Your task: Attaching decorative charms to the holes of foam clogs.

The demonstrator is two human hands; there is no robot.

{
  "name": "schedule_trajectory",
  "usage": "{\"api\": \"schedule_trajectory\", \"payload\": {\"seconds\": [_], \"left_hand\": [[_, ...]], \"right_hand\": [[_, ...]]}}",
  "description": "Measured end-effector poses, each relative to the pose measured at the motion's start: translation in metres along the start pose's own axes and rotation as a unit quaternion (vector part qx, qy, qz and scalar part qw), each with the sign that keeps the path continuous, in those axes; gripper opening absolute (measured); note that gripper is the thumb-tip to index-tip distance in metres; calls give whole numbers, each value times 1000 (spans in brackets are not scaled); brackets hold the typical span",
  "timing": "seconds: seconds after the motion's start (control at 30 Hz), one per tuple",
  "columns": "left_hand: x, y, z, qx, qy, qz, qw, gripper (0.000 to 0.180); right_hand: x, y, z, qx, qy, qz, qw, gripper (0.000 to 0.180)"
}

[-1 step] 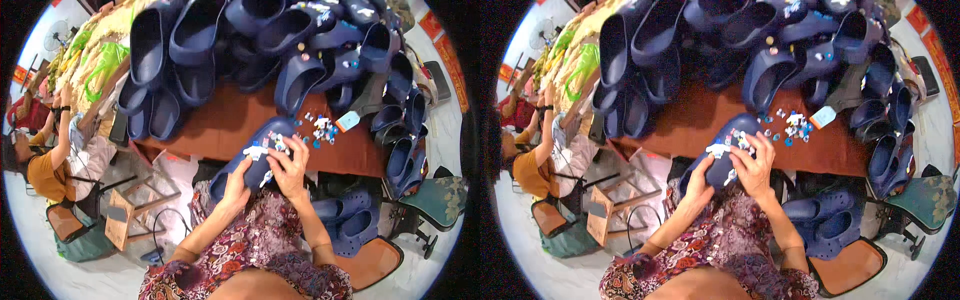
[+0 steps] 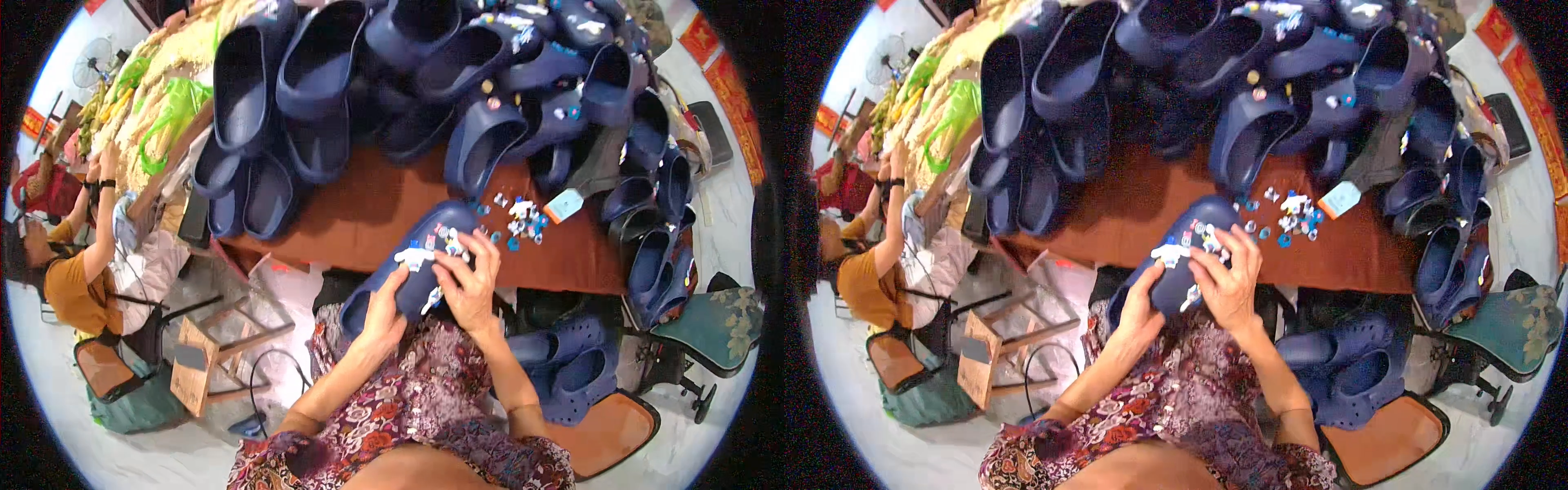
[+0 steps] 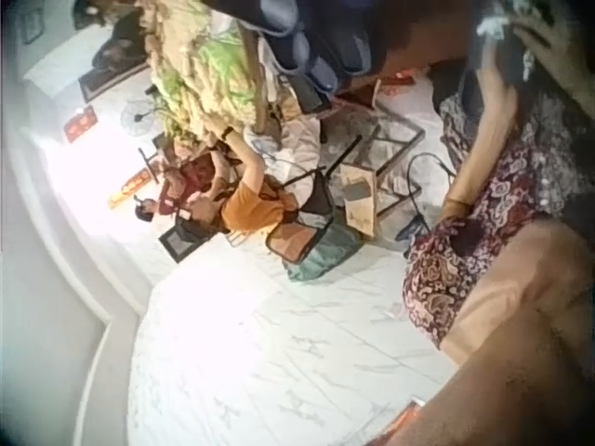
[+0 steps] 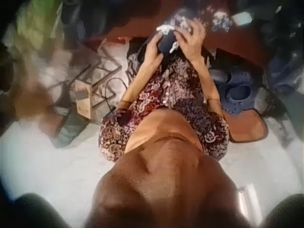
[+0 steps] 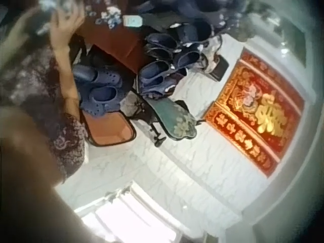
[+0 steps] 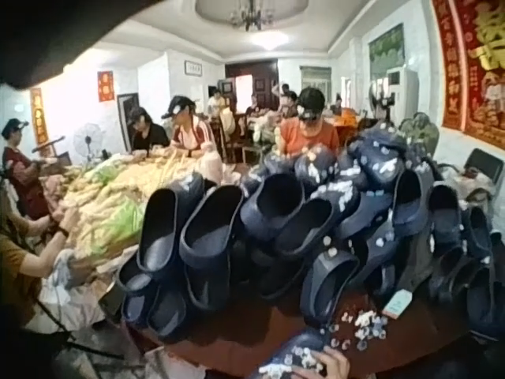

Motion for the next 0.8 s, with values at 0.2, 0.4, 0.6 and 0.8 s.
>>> {"api": "schedule_trajectory", "payload": {"seconds": [0.2, 0.4, 0.6, 0.8], "left_hand": [[-5, 6, -11, -40, -44, 23, 998, 35], [-15, 37, -30, -103, -53, 68, 991, 39], [-11, 84, -33, -143, -60, 172, 973, 42], [-3, 124, -29, -159, -39, 189, 968, 39]], "right_hand": [[-17, -10, -1, 92, 55, -33, 994, 43], [-57, -15, -28, 152, 132, -94, 975, 52], [-92, 36, -14, 380, 172, 105, 903, 76], [-89, 55, 3, 443, 169, 90, 876, 74]]}}
Point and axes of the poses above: each hand's wrist, its own x-axis towards the middle knuckle, its own y-axis out of the palm, z = x × y, the point moved 5 cm from there along x, towards the middle knuckle, and after that the axes turned 9 degrees about z, right-handed, at the moved point
